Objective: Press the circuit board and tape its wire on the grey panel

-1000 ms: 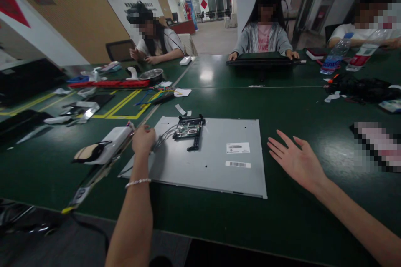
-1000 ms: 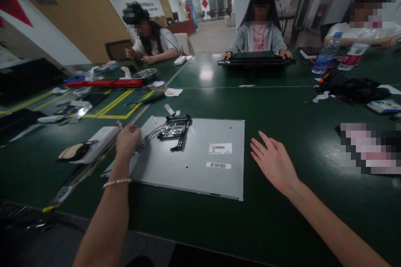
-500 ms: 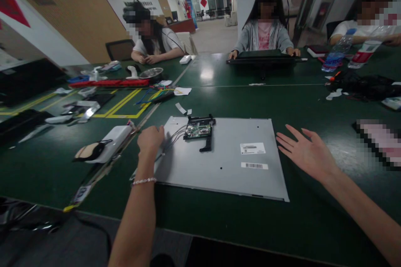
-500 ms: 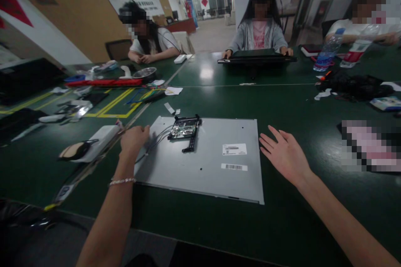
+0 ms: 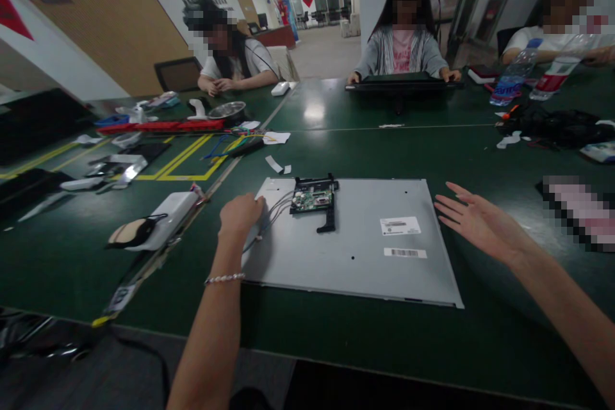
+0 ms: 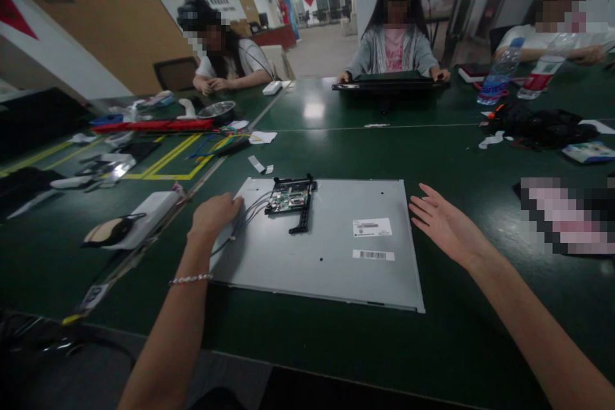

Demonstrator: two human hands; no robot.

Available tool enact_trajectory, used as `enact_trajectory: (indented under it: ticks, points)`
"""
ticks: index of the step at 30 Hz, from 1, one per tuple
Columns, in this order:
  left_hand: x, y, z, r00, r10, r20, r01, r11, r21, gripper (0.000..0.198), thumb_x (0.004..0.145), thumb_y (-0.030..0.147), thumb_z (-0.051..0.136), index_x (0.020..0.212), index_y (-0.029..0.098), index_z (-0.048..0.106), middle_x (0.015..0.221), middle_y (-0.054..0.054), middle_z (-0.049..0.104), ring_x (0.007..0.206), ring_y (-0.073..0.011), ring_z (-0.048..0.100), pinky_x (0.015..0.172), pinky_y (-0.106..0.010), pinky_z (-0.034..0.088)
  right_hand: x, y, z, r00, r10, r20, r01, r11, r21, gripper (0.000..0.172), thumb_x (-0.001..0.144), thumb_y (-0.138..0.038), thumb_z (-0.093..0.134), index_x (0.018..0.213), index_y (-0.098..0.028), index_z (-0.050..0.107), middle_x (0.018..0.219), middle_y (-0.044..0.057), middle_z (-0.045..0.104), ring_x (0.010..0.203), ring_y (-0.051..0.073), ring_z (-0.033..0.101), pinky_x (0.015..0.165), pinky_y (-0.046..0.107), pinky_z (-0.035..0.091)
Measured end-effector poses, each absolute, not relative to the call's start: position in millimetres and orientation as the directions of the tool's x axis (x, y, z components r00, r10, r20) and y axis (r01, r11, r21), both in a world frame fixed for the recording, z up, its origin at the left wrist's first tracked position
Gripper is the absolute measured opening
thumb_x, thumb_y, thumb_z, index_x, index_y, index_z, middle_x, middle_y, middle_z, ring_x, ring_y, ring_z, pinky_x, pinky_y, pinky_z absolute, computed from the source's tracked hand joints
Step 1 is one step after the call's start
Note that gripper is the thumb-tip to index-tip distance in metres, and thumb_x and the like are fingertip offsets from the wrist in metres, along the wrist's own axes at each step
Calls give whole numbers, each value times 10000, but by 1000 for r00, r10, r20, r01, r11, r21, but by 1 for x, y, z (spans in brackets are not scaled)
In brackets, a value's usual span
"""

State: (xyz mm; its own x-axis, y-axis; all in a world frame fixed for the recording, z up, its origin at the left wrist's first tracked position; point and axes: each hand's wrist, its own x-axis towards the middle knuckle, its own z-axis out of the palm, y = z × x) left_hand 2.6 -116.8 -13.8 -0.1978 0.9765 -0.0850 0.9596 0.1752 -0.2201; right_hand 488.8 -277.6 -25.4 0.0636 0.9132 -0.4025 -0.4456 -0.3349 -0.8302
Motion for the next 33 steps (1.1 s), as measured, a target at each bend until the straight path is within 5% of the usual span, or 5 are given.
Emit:
enact_trajectory:
  ticks: [19,33]
  points:
    - [52,-133,-5,-312,944,-110,943,294,-158,554,913,467,401,1090,39,706,1143,-252,665,1055,-375,636,835,-428,503,518,-271,-28,91,923,-374,-311,-330,-891,608,824,-490,623,1386,-317,470,1518,84,416,1417,232,336,1133,453,304]
    - [75,-144,-3,-196,978,-77,969,181,-168,558,933,505,375,1020,84,731,1046,-246,692,974,-367,657,789,-437,490,554,-268,-35,215,913,-345,-218,-300,-929,553,837,-526,573,1361,-369,491,1576,87,307,1390,292,381,1079,490,370]
